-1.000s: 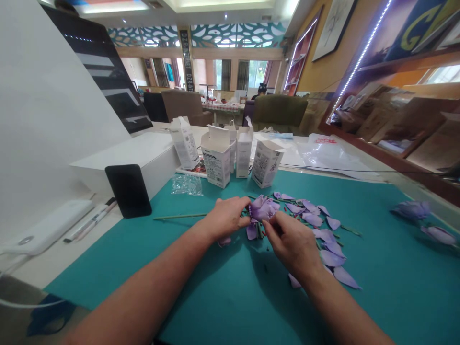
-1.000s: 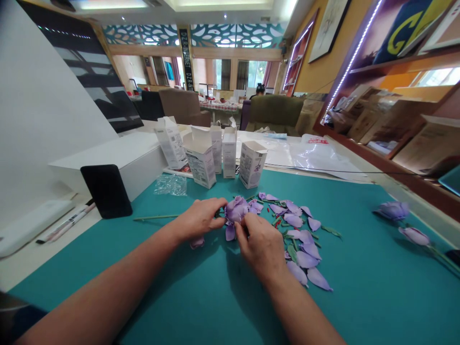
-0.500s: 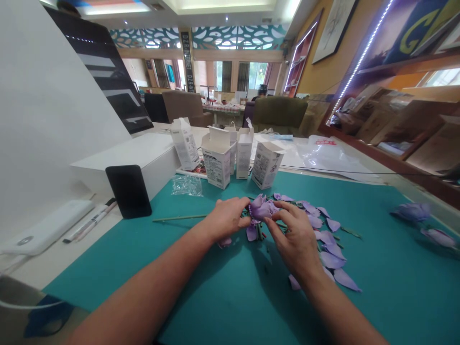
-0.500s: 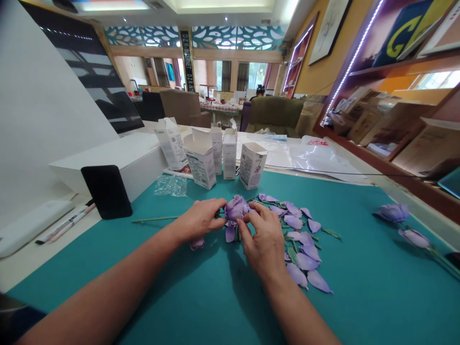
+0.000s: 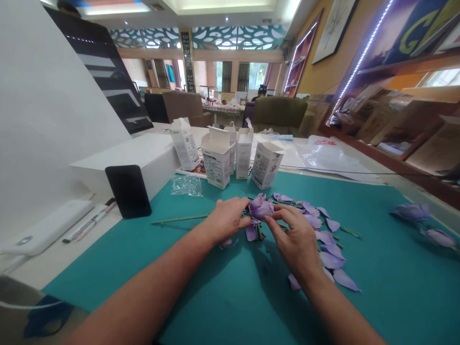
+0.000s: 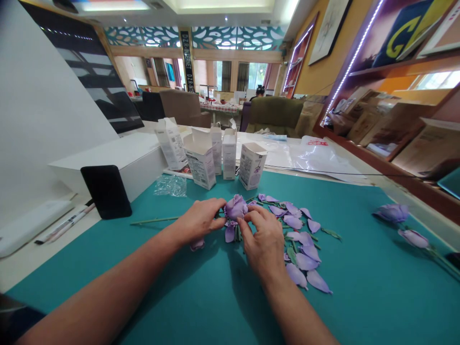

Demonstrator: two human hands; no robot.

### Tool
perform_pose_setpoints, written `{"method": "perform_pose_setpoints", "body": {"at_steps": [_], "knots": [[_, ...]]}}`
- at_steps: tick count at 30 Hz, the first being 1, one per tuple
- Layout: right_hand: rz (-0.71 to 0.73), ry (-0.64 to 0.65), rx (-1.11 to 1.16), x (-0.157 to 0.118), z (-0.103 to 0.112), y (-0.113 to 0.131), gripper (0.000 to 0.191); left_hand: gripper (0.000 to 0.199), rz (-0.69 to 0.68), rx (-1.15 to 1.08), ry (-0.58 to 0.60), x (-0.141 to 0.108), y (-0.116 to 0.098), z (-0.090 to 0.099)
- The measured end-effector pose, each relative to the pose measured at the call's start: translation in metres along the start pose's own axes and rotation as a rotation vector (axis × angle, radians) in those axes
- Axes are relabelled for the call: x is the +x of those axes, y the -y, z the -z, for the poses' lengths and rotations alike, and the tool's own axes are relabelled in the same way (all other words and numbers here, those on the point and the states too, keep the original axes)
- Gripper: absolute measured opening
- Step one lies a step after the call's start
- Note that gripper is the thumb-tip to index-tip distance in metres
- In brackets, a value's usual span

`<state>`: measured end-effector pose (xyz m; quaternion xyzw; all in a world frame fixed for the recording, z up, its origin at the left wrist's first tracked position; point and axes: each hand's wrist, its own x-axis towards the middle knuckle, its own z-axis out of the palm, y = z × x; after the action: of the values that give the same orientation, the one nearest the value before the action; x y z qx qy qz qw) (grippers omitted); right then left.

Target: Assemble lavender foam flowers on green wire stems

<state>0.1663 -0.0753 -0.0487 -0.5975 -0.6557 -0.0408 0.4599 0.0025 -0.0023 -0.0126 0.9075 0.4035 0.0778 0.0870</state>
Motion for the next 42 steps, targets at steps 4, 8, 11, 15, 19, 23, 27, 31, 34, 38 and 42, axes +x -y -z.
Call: {"method": "perform_pose_setpoints", "body": {"at_steps": [4,8,11,15,19,23,27,31,34,38,42], "knots": [[-0.004,-0.003,0.002,0.0,0.0,0.001,0.021,0.021,0.014,0.027,-0.008,-0.001,-0.001,-0.001],[-0.006,-0.019,0.0,0.0,0.0,0.004,0.022,0.021,0.026,0.048,-0.001,-0.001,-0.003,-0.001],[-0.01,-0.024,0.002,-0.001,-0.001,0.005,0.024,0.02,0.025,0.055,-0.003,-0.001,-0.003,-0.002],[-0.001,-0.012,-0.013,-0.001,-0.001,0.003,0.022,0.02,0.02,0.053,-0.003,-0.001,-0.003,-0.002],[0.011,-0.001,-0.043,-0.001,-0.002,0.002,0.022,0.021,0.021,0.055,0.003,-0.001,-0.004,-0.002],[0.001,-0.024,-0.047,-0.002,-0.003,0.002,0.023,0.02,0.03,0.054,0.012,-0.001,-0.005,-0.001],[0.03,0.008,-0.057,-0.003,-0.002,-0.002,0.02,0.019,0.029,0.05,0.018,-0.002,-0.006,0.0],[0.028,-0.019,-0.045,-0.002,-0.002,-0.002,0.022,0.018,0.022,0.036,0.012,-0.002,-0.006,0.001],[0.048,-0.017,-0.042,-0.002,-0.003,-0.003,0.022,0.017,0.014,0.029,0.011,-0.002,-0.006,0.001],[0.068,-0.009,-0.042,-0.002,-0.003,-0.005,0.02,0.016,0.008,0.03,0.005,-0.002,-0.005,0.004],[0.091,-0.044,0.02,0.002,0.006,-0.003,0.019,0.016,0.029,0.002,-0.022,-0.003,-0.003,0.013]]}}
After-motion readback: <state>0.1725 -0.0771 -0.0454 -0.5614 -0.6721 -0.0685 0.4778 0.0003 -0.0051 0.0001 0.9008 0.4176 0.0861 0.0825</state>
